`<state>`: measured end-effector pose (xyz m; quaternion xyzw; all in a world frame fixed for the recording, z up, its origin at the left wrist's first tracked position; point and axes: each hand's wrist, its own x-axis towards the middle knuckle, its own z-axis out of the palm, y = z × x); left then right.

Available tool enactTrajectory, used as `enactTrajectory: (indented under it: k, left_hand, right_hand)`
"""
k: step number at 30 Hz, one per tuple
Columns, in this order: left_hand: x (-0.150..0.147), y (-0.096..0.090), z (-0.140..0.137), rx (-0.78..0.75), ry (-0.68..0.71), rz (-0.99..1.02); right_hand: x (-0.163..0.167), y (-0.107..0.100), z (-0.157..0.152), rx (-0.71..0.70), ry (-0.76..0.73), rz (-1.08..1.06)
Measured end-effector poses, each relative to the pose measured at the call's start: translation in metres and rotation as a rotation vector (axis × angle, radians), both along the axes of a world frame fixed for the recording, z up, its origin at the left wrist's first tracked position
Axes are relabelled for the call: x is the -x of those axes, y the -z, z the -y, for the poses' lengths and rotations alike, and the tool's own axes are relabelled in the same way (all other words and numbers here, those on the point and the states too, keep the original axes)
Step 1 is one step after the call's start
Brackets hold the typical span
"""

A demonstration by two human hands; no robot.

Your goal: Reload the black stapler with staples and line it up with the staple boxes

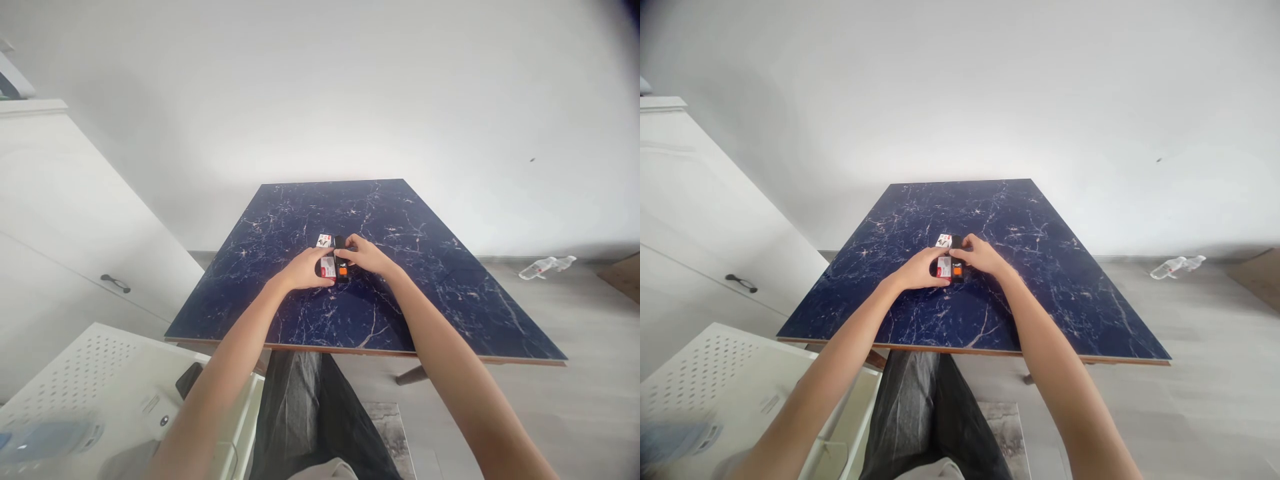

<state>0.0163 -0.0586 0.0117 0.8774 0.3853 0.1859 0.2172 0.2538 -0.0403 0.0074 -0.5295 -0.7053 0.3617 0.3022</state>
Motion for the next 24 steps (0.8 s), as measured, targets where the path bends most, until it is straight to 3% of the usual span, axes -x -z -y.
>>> enactTrajectory:
  k: [5,9,14,24]
  left_hand:
    - [0.002,0.001,-0.003,-0.078,-0.024,0.049]
    - [0.004,0.007,-0.012,-0.178,-0.139,0.109]
    - [0.005,0.016,-0.019,-0.091,-0.162,0.062]
    - [0.003,0.004,-0.008,-0.113,-0.191,0.100]
  right_hand:
    - [0.000,0.001,-0.001,-0.006,-0.001,0.004]
    - [0.000,0.002,-0.002,0.004,0.004,0.009]
    - [0.000,0.003,-0.003,0.002,0.004,0.013]
    - [0.001,0.000,-0.001,0.013,0.007,0.013]
